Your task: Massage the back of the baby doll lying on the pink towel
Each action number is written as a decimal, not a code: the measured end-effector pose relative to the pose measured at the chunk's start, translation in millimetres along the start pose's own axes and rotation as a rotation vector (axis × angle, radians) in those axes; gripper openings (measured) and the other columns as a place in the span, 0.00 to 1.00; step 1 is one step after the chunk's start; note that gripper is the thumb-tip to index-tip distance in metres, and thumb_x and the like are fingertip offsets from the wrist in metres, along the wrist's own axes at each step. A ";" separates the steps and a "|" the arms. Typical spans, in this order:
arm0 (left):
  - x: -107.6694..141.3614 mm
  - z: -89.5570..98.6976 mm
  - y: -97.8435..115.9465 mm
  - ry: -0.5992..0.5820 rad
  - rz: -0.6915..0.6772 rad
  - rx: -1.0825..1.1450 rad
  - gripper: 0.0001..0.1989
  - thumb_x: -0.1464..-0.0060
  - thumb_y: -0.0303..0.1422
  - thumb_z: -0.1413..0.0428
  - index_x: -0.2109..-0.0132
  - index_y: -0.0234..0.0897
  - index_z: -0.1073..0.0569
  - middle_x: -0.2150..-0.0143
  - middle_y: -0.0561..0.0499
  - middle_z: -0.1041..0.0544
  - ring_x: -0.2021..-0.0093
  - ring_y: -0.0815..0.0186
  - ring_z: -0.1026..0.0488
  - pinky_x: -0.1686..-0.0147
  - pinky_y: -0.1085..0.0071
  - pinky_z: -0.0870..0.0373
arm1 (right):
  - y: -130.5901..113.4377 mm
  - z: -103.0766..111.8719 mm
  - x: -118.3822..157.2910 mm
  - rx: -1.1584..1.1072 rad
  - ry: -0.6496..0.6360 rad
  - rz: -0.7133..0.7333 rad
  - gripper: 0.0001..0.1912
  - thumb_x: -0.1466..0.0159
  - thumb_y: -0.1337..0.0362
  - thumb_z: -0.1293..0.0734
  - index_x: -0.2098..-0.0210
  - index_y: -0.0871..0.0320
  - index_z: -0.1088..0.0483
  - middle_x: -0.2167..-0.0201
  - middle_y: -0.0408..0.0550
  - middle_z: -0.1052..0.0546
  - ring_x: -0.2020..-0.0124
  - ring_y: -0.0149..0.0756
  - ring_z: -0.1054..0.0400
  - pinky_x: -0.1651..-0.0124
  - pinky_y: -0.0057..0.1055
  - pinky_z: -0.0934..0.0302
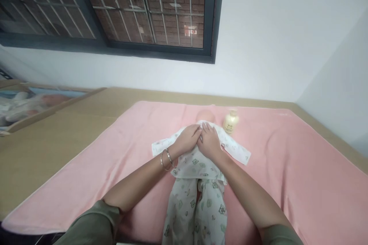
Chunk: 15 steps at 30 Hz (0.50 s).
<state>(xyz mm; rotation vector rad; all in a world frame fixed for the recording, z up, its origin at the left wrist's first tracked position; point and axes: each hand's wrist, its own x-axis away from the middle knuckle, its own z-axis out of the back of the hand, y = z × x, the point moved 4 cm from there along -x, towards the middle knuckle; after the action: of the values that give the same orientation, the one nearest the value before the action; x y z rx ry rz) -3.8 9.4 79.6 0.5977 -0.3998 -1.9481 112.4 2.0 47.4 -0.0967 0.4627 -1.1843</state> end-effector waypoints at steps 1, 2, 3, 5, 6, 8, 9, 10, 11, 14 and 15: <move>2.3 0.4 0.6 -0.001 -0.008 -0.019 0.14 0.29 0.31 0.55 0.53 0.35 0.25 0.51 0.40 0.18 0.48 0.54 0.21 0.44 0.57 0.25 | -0.2 0.8 -0.3 -0.002 0.002 -0.004 0.29 0.26 0.65 0.44 0.30 0.64 0.32 0.26 0.62 0.36 0.24 0.56 0.43 0.23 0.57 0.48; 4.8 0.8 0.9 0.002 -0.017 -0.043 0.14 0.29 0.31 0.55 0.52 0.35 0.25 0.50 0.39 0.18 0.48 0.54 0.21 0.44 0.57 0.25 | -0.1 1.4 -1.0 -0.003 0.002 -0.006 0.29 0.27 0.65 0.44 0.30 0.63 0.31 0.26 0.62 0.36 0.24 0.56 0.43 0.23 0.57 0.48; 7.6 1.0 1.1 0.009 -0.027 -0.069 0.14 0.29 0.31 0.55 0.50 0.35 0.25 0.49 0.39 0.18 0.46 0.54 0.21 0.43 0.56 0.25 | 0.2 1.6 -1.8 -0.001 -0.004 -0.005 0.29 0.27 0.65 0.44 0.30 0.63 0.31 0.26 0.62 0.36 0.24 0.56 0.43 0.23 0.57 0.48; 15.8 0.8 2.2 0.019 -0.054 -0.123 0.15 0.29 0.30 0.55 0.47 0.34 0.25 0.46 0.38 0.19 0.44 0.54 0.22 0.41 0.56 0.26 | 2.1 0.8 -3.2 0.010 -0.023 0.011 0.29 0.28 0.66 0.42 0.31 0.63 0.30 0.26 0.63 0.35 0.24 0.57 0.43 0.24 0.57 0.47; 21.8 -0.1 3.6 0.010 -0.070 -0.150 0.15 0.29 0.30 0.55 0.47 0.34 0.25 0.46 0.37 0.19 0.43 0.53 0.22 0.40 0.55 0.26 | 3.6 0.2 -3.1 0.020 -0.029 0.022 0.29 0.29 0.65 0.42 0.32 0.64 0.29 0.27 0.63 0.34 0.24 0.57 0.42 0.24 0.57 0.47; 38.9 -2.4 7.7 -0.030 -0.099 -0.186 0.15 0.29 0.30 0.55 0.48 0.31 0.24 0.45 0.34 0.19 0.41 0.50 0.23 0.38 0.52 0.27 | 8.1 -0.4 -1.3 0.033 -0.014 0.039 0.29 0.29 0.64 0.42 0.33 0.66 0.28 0.28 0.64 0.32 0.25 0.58 0.40 0.25 0.57 0.46; 49.8 -3.2 9.4 -0.055 -0.102 -0.178 0.16 0.29 0.31 0.54 0.47 0.30 0.24 0.43 0.33 0.19 0.39 0.49 0.24 0.36 0.51 0.28 | 10.3 -0.6 0.0 0.032 -0.001 0.055 0.29 0.29 0.63 0.43 0.35 0.67 0.27 0.29 0.65 0.31 0.26 0.59 0.39 0.25 0.58 0.46; 62.0 -2.1 10.6 -0.053 -0.098 -0.154 0.18 0.29 0.32 0.53 0.41 0.28 0.26 0.39 0.32 0.21 0.36 0.48 0.25 0.33 0.50 0.30 | 13.0 -0.1 1.1 0.023 0.022 0.061 0.29 0.29 0.62 0.44 0.36 0.69 0.27 0.31 0.68 0.29 0.27 0.60 0.38 0.25 0.58 0.45; 75.4 -0.1 10.8 -0.043 -0.093 -0.120 0.21 0.29 0.33 0.53 0.35 0.28 0.30 0.33 0.31 0.25 0.32 0.49 0.29 0.30 0.50 0.34 | 15.2 0.6 1.6 0.005 0.045 0.077 0.30 0.30 0.60 0.44 0.36 0.70 0.27 0.32 0.70 0.29 0.27 0.61 0.38 0.25 0.59 0.45; 124.0 10.0 3.3 -0.005 -0.067 0.014 0.28 0.28 0.37 0.53 0.28 0.27 0.38 0.29 0.32 0.28 0.28 0.49 0.31 0.29 0.51 0.34 | 21.6 4.7 -1.2 -0.054 0.112 0.092 0.33 0.31 0.54 0.44 0.39 0.68 0.25 0.33 0.71 0.27 0.28 0.62 0.36 0.26 0.62 0.44; 143.4 16.3 -0.4 0.064 -0.084 0.069 0.26 0.28 0.37 0.54 0.29 0.28 0.36 0.33 0.33 0.25 0.31 0.51 0.28 0.32 0.53 0.30 | 23.5 5.5 -2.7 -0.061 0.112 0.087 0.35 0.32 0.51 0.45 0.39 0.69 0.24 0.33 0.71 0.27 0.28 0.63 0.36 0.25 0.62 0.45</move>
<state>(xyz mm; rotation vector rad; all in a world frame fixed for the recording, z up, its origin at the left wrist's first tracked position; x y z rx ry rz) -65.2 -119.6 59.4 0.7299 -0.4090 -1.9960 134.3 12.6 45.9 -0.0626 0.5964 -1.0941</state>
